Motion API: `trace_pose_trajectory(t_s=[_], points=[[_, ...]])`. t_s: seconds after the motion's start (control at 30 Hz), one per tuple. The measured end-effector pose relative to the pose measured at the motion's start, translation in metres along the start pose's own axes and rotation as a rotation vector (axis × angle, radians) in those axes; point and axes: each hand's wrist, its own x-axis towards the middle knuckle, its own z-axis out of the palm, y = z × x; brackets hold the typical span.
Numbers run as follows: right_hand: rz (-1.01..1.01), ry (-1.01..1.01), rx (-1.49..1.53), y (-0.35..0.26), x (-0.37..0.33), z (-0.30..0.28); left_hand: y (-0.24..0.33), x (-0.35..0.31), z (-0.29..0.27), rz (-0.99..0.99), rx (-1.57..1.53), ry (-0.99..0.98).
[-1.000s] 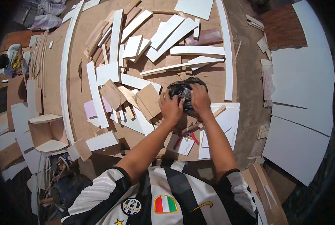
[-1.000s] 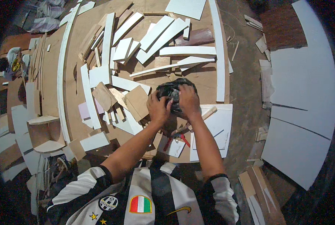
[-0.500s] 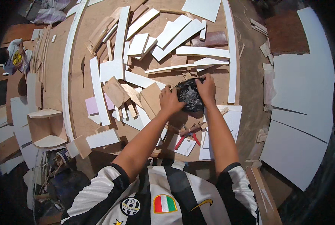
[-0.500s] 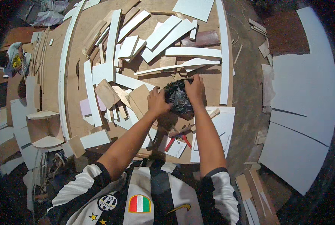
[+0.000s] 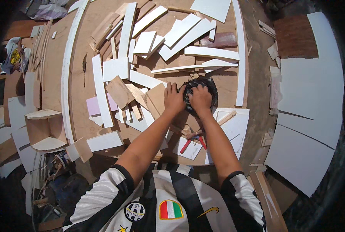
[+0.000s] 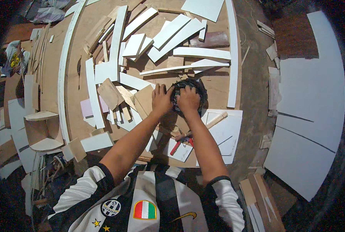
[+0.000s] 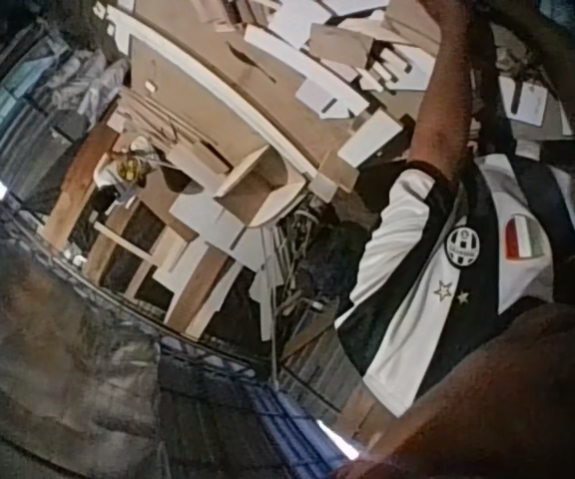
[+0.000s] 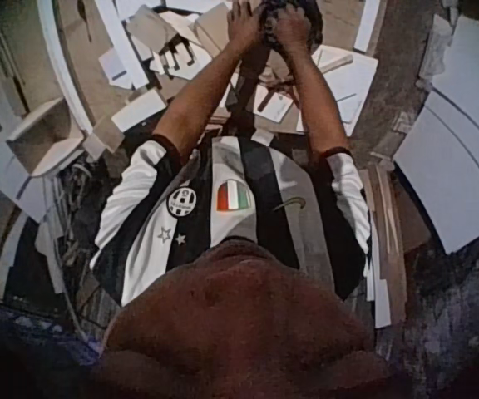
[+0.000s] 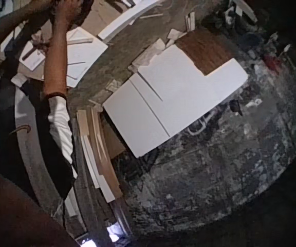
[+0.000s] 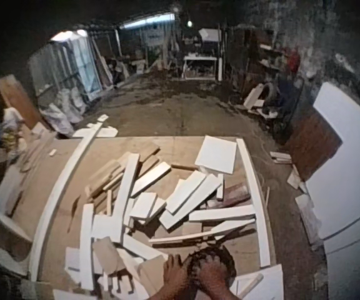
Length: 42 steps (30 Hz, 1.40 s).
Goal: The person assembles a wooden structure by positioning wood pieces together on a workbench, retrieving nails from a bag, and hammering the nails into the wood.
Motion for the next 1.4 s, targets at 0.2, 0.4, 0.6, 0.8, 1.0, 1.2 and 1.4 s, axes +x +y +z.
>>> trace_pose_trajectory(t_s=[0.2,0.4,0.6,0.8,1.0,1.2,1.4], points=[[0.194,-0.06,0.231,0.003,0.008,-0.003,-0.006,-0.003,-0.006,0.025,-0.082,0.021],[0.339,-0.076,0.728,0.043,0.011,0.002,0.002,-0.002,-0.016,-0.047,-0.288,0.122],[0.474,-0.114,0.969,0.051,0.011,-0.002,0.008,0.003,-0.035,-0.043,-0.476,0.169],[0.293,-0.157,0.891,0.035,0.004,-0.023,0.014,0.003,-0.046,0.028,-0.69,0.071],[0.186,-0.112,0.956,0.018,-0.003,-0.025,0.005,-0.004,-0.055,-0.123,-0.744,-0.1],[0.355,0.096,0.718,-0.014,-0.026,-0.038,-0.038,-0.034,-0.052,-0.206,-1.409,-0.116],[0.13,0.132,0.9,-0.091,-0.087,-0.023,-0.061,-0.092,-0.091,-0.355,-1.535,-0.157]])
